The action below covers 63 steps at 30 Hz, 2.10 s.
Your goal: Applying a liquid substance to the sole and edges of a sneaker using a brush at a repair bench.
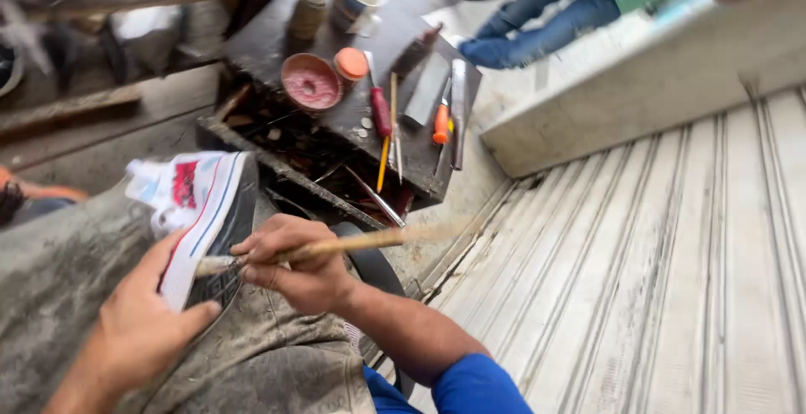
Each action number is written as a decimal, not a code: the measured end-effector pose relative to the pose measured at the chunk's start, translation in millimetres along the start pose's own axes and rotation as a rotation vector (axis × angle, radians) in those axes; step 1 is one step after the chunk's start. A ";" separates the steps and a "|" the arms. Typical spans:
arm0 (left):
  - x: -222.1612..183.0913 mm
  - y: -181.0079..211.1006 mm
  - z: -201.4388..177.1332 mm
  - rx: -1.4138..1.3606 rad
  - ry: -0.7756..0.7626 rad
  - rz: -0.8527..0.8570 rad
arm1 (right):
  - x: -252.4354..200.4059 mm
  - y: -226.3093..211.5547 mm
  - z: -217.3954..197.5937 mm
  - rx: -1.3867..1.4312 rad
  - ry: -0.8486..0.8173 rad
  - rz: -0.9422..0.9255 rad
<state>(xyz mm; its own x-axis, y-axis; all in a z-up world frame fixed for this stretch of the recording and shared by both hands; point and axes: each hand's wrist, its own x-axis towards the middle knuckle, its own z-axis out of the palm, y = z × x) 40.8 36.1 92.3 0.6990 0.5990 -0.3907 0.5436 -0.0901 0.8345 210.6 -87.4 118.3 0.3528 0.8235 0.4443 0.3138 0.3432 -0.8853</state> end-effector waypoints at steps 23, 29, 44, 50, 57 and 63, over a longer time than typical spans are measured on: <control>-24.7 -76.4 37.9 -0.075 0.019 -0.310 | 162.5 186.5 -153.0 -0.538 0.195 0.188; -19.9 -86.7 45.7 -0.051 0.035 -0.281 | 191.7 155.7 -132.5 -0.609 0.253 0.518; -23.2 -116.2 63.2 -0.066 0.111 -0.213 | 180.3 163.3 -131.8 -0.383 0.498 0.346; -25.6 -96.5 50.8 -0.102 0.057 -0.281 | 175.1 158.6 -133.6 -0.518 0.407 0.347; -23.0 -109.3 55.6 -0.118 0.111 -0.181 | 176.4 163.3 -143.7 -0.534 0.350 0.277; -18.6 -114.0 58.9 -0.103 0.147 -0.194 | 174.8 154.0 -132.8 -0.546 0.082 0.241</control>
<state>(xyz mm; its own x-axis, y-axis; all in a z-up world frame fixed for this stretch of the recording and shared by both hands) -6.8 -11.6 -18.4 0.5069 0.7070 -0.4931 0.6055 0.1151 0.7875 437.7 49.4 77.9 0.5305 0.8042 0.2682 0.6159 -0.1482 -0.7738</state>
